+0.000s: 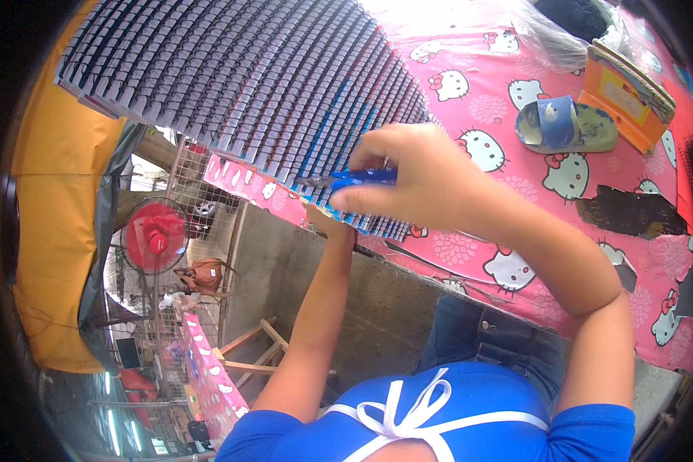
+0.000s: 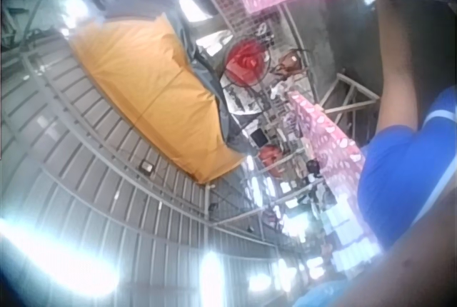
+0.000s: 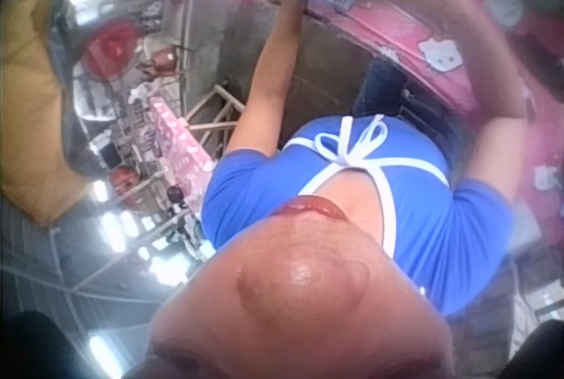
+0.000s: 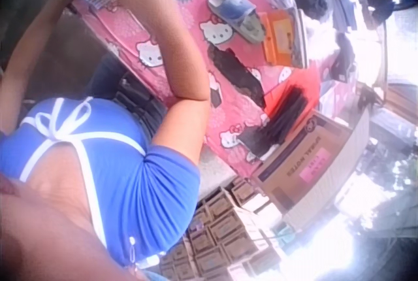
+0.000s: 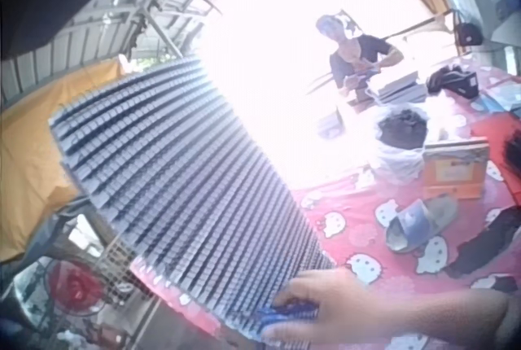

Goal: The person uses a blue hand tool to crimp the wire ends of a stack of spiral-bound notebooks on a table.

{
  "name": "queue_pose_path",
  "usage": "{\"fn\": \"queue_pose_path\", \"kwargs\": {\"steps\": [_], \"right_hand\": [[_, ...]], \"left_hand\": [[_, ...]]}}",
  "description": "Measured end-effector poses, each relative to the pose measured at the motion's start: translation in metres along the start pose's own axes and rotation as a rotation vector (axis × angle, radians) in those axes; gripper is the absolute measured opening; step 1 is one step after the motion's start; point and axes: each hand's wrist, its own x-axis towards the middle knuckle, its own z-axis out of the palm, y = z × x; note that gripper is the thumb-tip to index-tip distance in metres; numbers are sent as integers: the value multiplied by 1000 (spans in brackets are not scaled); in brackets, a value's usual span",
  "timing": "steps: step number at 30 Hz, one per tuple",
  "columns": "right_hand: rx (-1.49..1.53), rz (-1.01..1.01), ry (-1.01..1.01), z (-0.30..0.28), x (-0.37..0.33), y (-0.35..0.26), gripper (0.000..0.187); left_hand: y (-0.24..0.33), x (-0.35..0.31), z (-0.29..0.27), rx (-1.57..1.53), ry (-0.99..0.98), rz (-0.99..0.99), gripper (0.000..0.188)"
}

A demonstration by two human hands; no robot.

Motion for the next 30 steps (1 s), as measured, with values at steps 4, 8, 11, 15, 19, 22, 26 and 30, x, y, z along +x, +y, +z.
{"fn": "queue_pose_path", "kwargs": {"steps": [4, 8, 11, 15, 19, 22, 26, 30], "right_hand": [[732, 702, -453, -20, 17, 3, 41], [-51, -41, 9, -3, -8, 0, 37], [-383, -386, 268, 6, -15, 10, 42], [-198, -229, 151, 9, -3, 14, 38], [543, 531, -284, -7, 10, 4, 39], [343, 391, -244, 1, 2, 13, 39], [-273, -289, 186, 9, -16, 19, 37], [-416, -442, 275, 16, -8, 22, 42]], "left_hand": [[9, 1, 0, 357, -95, 4, 60], [29, -6, 5, -105, -17, -128, 60], [33, -6, 8, -325, 2, -231, 60], [34, -7, 9, -319, 19, -179, 60], [12, 1, 0, -98, -38, -112, 58], [23, 0, 4, -115, -17, -102, 59], [26, -4, 3, -23, 21, -70, 59], [27, 0, -1, 124, -84, -113, 58]]}}
